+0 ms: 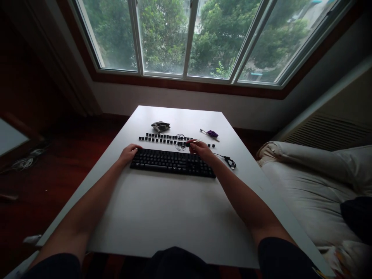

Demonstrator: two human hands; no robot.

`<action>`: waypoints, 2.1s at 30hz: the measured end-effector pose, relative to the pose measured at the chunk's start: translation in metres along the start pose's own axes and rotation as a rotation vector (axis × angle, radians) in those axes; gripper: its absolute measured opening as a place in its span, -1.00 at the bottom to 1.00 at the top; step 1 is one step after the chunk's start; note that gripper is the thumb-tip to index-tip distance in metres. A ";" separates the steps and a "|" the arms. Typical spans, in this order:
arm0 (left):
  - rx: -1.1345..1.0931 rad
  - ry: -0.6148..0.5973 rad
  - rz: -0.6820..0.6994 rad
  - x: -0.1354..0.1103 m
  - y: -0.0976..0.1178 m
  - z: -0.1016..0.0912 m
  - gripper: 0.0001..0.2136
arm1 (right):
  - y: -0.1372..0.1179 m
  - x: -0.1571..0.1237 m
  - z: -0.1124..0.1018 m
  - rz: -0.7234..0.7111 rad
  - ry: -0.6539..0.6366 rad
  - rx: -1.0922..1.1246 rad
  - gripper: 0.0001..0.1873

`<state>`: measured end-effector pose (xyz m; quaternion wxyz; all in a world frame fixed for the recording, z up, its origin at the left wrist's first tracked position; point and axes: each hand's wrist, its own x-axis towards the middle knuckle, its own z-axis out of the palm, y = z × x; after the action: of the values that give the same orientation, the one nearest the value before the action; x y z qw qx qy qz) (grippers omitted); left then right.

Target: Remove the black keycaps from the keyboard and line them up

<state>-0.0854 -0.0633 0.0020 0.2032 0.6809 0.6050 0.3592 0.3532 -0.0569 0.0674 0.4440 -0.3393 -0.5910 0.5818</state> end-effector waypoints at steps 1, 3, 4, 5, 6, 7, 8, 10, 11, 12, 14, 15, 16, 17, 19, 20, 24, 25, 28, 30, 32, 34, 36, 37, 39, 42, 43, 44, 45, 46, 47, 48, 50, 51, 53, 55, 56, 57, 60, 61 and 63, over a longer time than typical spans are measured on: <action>-0.029 -0.024 -0.003 -0.002 0.000 -0.002 -0.68 | 0.001 0.010 0.016 -0.014 -0.028 -0.040 -0.63; -0.072 -0.069 0.004 -0.006 0.001 -0.006 -0.69 | 0.007 0.029 0.049 -0.046 -0.078 -0.117 -0.65; -0.088 -0.075 0.017 -0.008 0.001 -0.008 -0.69 | 0.010 0.038 0.065 -0.064 -0.102 -0.153 -0.66; -0.101 -0.071 0.035 -0.011 0.002 -0.010 -0.68 | 0.014 0.047 0.081 -0.084 -0.110 -0.195 -0.67; -0.110 -0.060 0.058 -0.012 0.002 -0.011 -0.68 | 0.017 0.055 0.097 -0.104 -0.131 -0.250 -0.69; -0.111 -0.049 0.083 -0.014 0.003 -0.011 -0.69 | 0.021 0.062 0.112 -0.130 -0.146 -0.306 -0.71; -0.103 -0.039 0.106 -0.015 0.003 -0.011 -0.69 | 0.025 0.069 0.126 -0.156 -0.164 -0.358 -0.73; -0.067 -0.028 0.134 -0.017 0.003 -0.010 -0.72 | 0.031 0.081 0.152 -0.205 -0.181 -0.435 -0.78; -0.049 -0.023 0.136 -0.018 0.003 -0.009 -0.72 | 0.034 0.087 0.164 -0.218 -0.188 -0.460 -0.80; -0.035 -0.019 0.133 -0.018 0.002 -0.009 -0.73 | 0.036 0.092 0.175 -0.228 -0.175 -0.481 -0.82; -0.024 -0.009 0.127 -0.019 -0.001 -0.009 -0.73 | 0.040 0.101 0.194 -0.254 -0.140 -0.536 -0.82; -0.022 -0.007 0.127 -0.019 -0.002 -0.009 -0.73 | 0.042 0.104 0.203 -0.263 -0.128 -0.563 -0.82; -0.021 -0.006 0.126 -0.019 -0.004 -0.010 -0.73 | 0.043 0.107 0.210 -0.272 -0.120 -0.589 -0.83; -0.021 -0.008 0.124 -0.019 -0.005 -0.010 -0.73 | 0.044 0.110 0.215 -0.281 -0.111 -0.612 -0.84; -0.029 -0.015 0.119 -0.021 -0.006 -0.013 -0.73 | 0.045 0.113 0.223 -0.297 -0.078 -0.644 -0.86; -0.039 -0.021 0.121 -0.022 -0.006 -0.014 -0.74 | 0.046 0.114 0.225 -0.298 -0.057 -0.643 -0.86; -0.084 -0.073 0.149 -0.026 -0.003 -0.022 -0.79 | 0.047 0.118 0.222 -0.240 -0.063 -0.528 -0.80; -0.095 -0.093 0.148 -0.027 -0.002 -0.024 -0.79 | 0.047 0.120 0.220 -0.227 -0.088 -0.494 -0.76; -0.135 -0.155 0.128 -0.028 -0.002 -0.029 -0.79 | 0.049 0.123 0.215 -0.204 -0.143 -0.410 -0.55; -0.159 -0.196 0.120 -0.027 -0.003 -0.032 -0.78 | 0.051 0.124 0.214 -0.179 -0.157 -0.343 -0.44; -0.171 -0.224 0.114 -0.026 -0.005 -0.034 -0.75 | 0.053 0.123 0.215 -0.134 -0.176 -0.258 -0.48; -0.178 -0.235 0.108 -0.024 -0.006 -0.035 -0.72 | 0.054 0.120 0.216 -0.075 -0.188 -0.148 -0.65; -0.185 -0.237 0.108 -0.023 -0.007 -0.035 -0.70 | 0.055 0.117 0.217 -0.040 -0.177 -0.027 -0.74; -0.188 -0.238 0.108 -0.023 -0.006 -0.035 -0.69 | 0.055 0.116 0.217 -0.037 -0.170 0.027 -0.76; -0.189 -0.237 0.102 -0.022 -0.005 -0.035 -0.70 | 0.054 0.115 0.216 -0.054 -0.169 0.102 -0.74; -0.178 -0.231 0.079 -0.021 -0.003 -0.035 -0.69 | 0.055 0.115 0.214 -0.091 -0.175 0.095 -0.66; -0.172 -0.229 0.074 -0.021 -0.003 -0.035 -0.69 | 0.055 0.115 0.213 -0.109 -0.165 0.061 -0.64; -0.166 -0.228 0.073 -0.021 -0.002 -0.035 -0.69 | 0.056 0.116 0.213 -0.126 -0.151 0.018 -0.64; -0.160 -0.227 0.075 -0.021 -0.001 -0.035 -0.69 | 0.056 0.116 0.212 -0.138 -0.138 -0.033 -0.65; -0.156 -0.224 0.080 -0.021 -0.001 -0.035 -0.69 | 0.056 0.116 0.212 -0.149 -0.124 -0.086 -0.66; -0.155 -0.223 0.087 -0.021 -0.001 -0.035 -0.69 | 0.056 0.116 0.211 -0.156 -0.112 -0.136 -0.66; -0.158 -0.222 0.094 -0.021 -0.001 -0.035 -0.70 | 0.056 0.116 0.210 -0.159 -0.104 -0.179 -0.65; -0.171 -0.220 0.100 -0.020 -0.002 -0.035 -0.71 | 0.056 0.115 0.209 -0.154 -0.097 -0.243 -0.62; -0.175 -0.223 0.098 -0.020 -0.002 -0.035 -0.72 | 0.056 0.115 0.208 -0.143 -0.104 -0.258 -0.61; -0.177 -0.226 0.092 -0.020 -0.003 -0.034 -0.75 | 0.056 0.114 0.207 -0.101 -0.130 -0.265 -0.60; -0.171 -0.225 0.081 -0.020 -0.002 -0.034 -0.80 | 0.058 0.114 0.207 -0.056 -0.146 -0.268 -0.63; -0.162 -0.226 0.078 -0.020 -0.001 -0.034 -0.82 | 0.059 0.115 0.208 -0.041 -0.147 -0.273 -0.66; -0.149 -0.222 0.078 -0.020 0.001 -0.034 -0.83 | 0.061 0.115 0.208 -0.031 -0.145 -0.279 -0.69; -0.097 -0.200 0.103 -0.021 0.006 -0.035 -0.84 | 0.065 0.116 0.211 -0.027 -0.150 -0.313 -0.72; -0.086 -0.191 0.117 -0.021 0.006 -0.035 -0.84 | 0.066 0.116 0.213 -0.031 -0.155 -0.327 -0.72; -0.079 -0.182 0.136 -0.021 0.006 -0.035 -0.84 | 0.067 0.116 0.215 -0.041 -0.170 -0.353 -0.73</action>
<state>-0.1073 -0.0900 0.0238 0.2591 0.7417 0.5218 0.3325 0.1040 -0.0274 0.0320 0.3377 -0.3496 -0.7259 0.4867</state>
